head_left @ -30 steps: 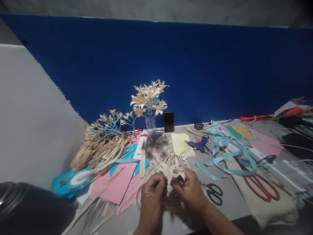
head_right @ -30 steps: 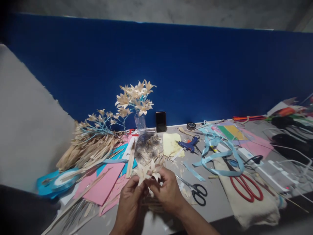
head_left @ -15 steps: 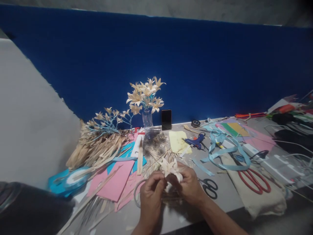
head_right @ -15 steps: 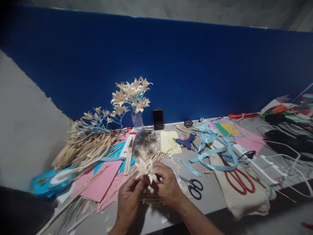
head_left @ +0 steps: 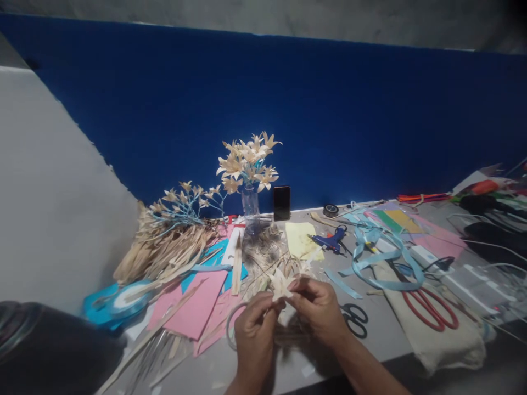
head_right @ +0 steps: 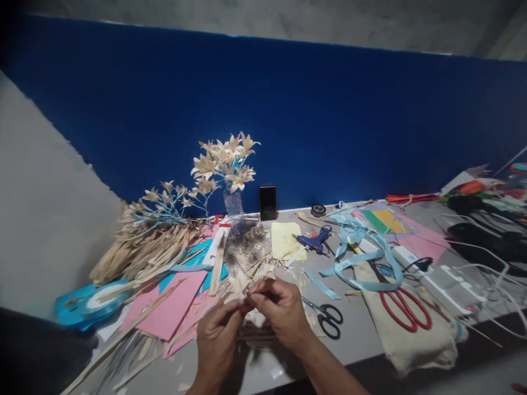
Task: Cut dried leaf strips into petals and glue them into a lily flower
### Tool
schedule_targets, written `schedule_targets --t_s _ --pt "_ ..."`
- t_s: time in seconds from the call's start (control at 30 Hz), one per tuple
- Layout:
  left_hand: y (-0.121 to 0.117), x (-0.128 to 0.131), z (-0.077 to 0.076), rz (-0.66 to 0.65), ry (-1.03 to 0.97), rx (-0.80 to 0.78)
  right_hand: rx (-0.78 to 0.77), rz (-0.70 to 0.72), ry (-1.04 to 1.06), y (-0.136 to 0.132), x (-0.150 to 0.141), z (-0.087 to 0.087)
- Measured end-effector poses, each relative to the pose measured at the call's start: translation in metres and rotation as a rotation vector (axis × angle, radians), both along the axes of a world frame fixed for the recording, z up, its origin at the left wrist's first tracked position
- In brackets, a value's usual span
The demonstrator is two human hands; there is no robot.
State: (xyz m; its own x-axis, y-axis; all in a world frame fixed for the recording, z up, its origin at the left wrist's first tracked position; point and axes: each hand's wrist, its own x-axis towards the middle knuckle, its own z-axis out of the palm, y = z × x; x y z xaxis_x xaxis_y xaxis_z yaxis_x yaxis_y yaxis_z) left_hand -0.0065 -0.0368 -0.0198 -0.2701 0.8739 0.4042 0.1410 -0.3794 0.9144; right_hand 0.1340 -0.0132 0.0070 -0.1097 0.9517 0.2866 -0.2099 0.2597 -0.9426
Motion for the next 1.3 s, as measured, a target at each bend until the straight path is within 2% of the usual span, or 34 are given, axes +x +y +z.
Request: schedule_targets --t_s 0.23,0.37,0.57,0.77,0.9,1.0,1.13,1.3 --pt "-0.001 -0.003 0.0 0.023 0.17 0.238 -0.053 -0.032 -0.058 0.001 0.004 -0.007" --pt "0.0 -0.006 0.001 0.023 0.275 0.364 -0.009 -0.029 -0.063 -0.001 0.005 -0.007" --pt "0.002 -0.013 -0.008 -0.072 0.369 0.447 -0.078 -0.018 -0.023 0.001 0.006 -0.008" --pt "0.003 -0.013 -0.012 -0.041 0.37 0.369 -0.115 -0.018 -0.061 0.003 0.008 -0.008" --pt "0.003 -0.013 -0.012 0.074 0.39 0.27 -0.12 -0.001 -0.093 0.003 0.008 -0.008" --pt "0.005 -0.013 -0.014 0.151 0.312 0.152 -0.147 0.009 -0.122 0.003 0.008 -0.01" --pt "0.006 -0.01 -0.013 0.145 0.128 0.007 -0.134 0.026 -0.167 0.004 0.008 -0.011" --pt "0.002 -0.005 -0.004 0.071 0.107 -0.016 -0.111 0.022 -0.156 0.001 0.006 -0.007"
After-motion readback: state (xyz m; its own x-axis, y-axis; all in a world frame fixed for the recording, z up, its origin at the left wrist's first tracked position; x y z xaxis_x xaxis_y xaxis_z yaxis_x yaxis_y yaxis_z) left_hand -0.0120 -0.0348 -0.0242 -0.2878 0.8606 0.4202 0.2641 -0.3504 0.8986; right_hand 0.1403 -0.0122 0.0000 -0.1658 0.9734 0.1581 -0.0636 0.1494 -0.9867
